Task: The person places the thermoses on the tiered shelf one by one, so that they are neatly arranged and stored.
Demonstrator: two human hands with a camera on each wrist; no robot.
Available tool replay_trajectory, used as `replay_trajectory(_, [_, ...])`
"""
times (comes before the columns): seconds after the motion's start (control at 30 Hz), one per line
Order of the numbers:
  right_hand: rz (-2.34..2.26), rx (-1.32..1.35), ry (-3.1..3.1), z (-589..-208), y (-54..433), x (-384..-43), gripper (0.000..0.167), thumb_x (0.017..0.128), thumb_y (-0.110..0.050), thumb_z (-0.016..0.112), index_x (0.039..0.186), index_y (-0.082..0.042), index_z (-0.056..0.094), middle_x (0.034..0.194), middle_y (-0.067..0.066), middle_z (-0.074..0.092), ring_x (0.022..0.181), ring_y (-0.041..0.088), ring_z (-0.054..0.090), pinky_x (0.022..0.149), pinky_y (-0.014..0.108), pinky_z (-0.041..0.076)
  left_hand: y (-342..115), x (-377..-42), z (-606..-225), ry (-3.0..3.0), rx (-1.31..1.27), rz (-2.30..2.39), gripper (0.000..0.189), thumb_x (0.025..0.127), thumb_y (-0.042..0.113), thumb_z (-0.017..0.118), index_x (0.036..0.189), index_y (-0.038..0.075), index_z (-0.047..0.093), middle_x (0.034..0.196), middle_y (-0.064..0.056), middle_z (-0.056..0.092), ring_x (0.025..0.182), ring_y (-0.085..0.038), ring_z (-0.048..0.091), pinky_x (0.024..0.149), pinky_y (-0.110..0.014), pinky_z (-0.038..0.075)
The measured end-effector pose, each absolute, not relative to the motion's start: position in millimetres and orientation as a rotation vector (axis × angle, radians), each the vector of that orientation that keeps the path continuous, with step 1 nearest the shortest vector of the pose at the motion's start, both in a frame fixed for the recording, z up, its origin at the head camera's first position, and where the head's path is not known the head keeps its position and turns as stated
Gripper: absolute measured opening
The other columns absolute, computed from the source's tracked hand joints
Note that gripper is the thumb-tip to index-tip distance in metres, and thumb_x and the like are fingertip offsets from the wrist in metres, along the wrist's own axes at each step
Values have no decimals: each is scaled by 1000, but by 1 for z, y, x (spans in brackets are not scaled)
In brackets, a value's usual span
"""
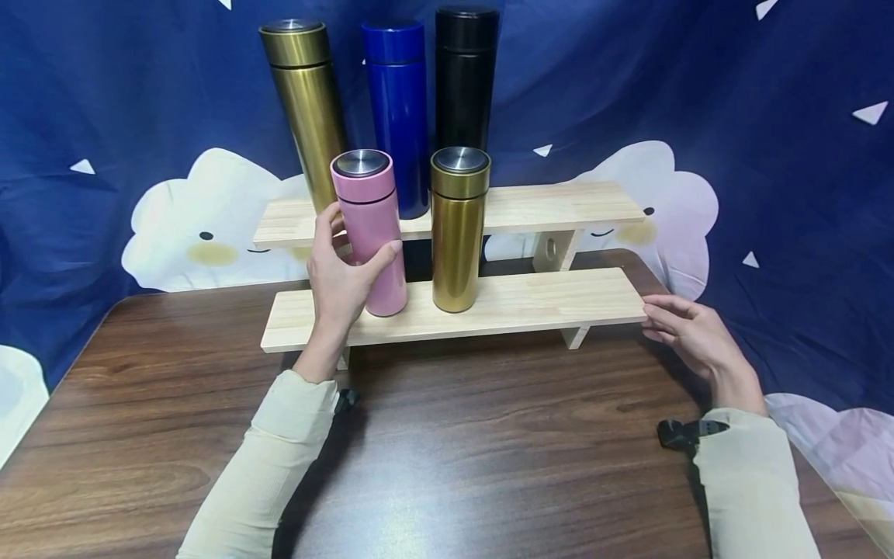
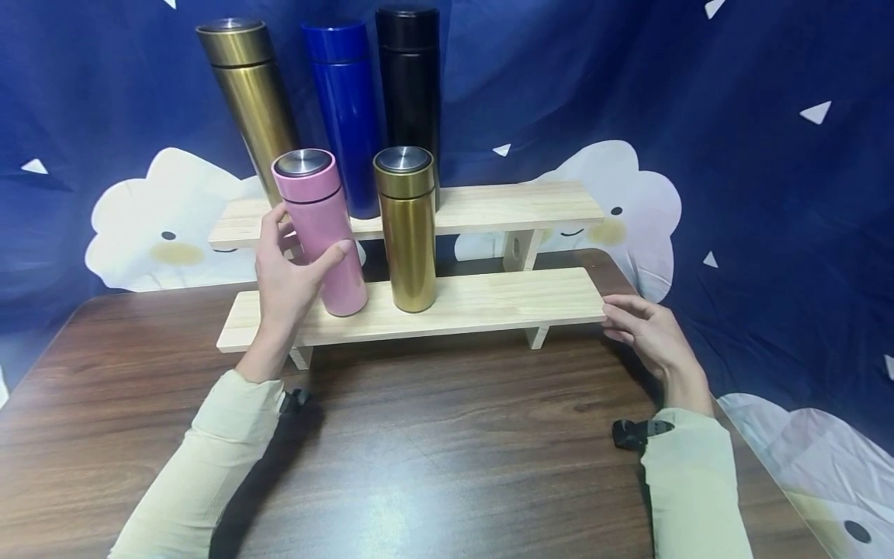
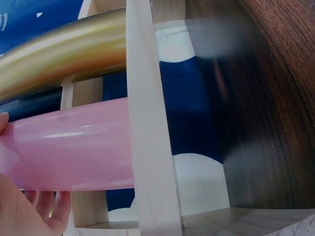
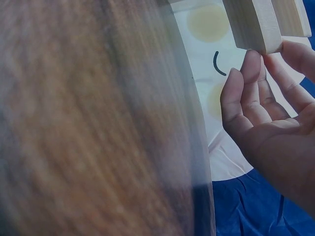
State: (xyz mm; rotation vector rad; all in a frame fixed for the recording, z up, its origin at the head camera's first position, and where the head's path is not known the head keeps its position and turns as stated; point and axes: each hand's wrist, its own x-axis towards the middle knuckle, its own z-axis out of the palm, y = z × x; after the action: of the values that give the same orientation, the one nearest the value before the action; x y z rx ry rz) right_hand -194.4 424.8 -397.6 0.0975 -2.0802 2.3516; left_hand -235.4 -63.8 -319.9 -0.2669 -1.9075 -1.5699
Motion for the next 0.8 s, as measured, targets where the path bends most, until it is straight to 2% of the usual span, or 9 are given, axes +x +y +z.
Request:
replay_trajectory(0.47, [2362,85,-2061,-398,423,-197,17,98,-2,63,104,-12,75,94,0,73,82,13,69,75,26,58,-67,-232,-322,-1928,-250,-1610,80,75,25,90,143,15,49,127,-8,63,109,-18,60,88,-39,50])
replay_trajectory(0.8, [2219,25,-2111,-378,418,-195,14,95,-4,69,102,-14,77,97,-4,75,83,7,70,73,21,56,-80,-227,-330,-1968,-245,-1565,74,81,30,85,143,12,49,125,-9,62,112,-24,60,95,-49,47])
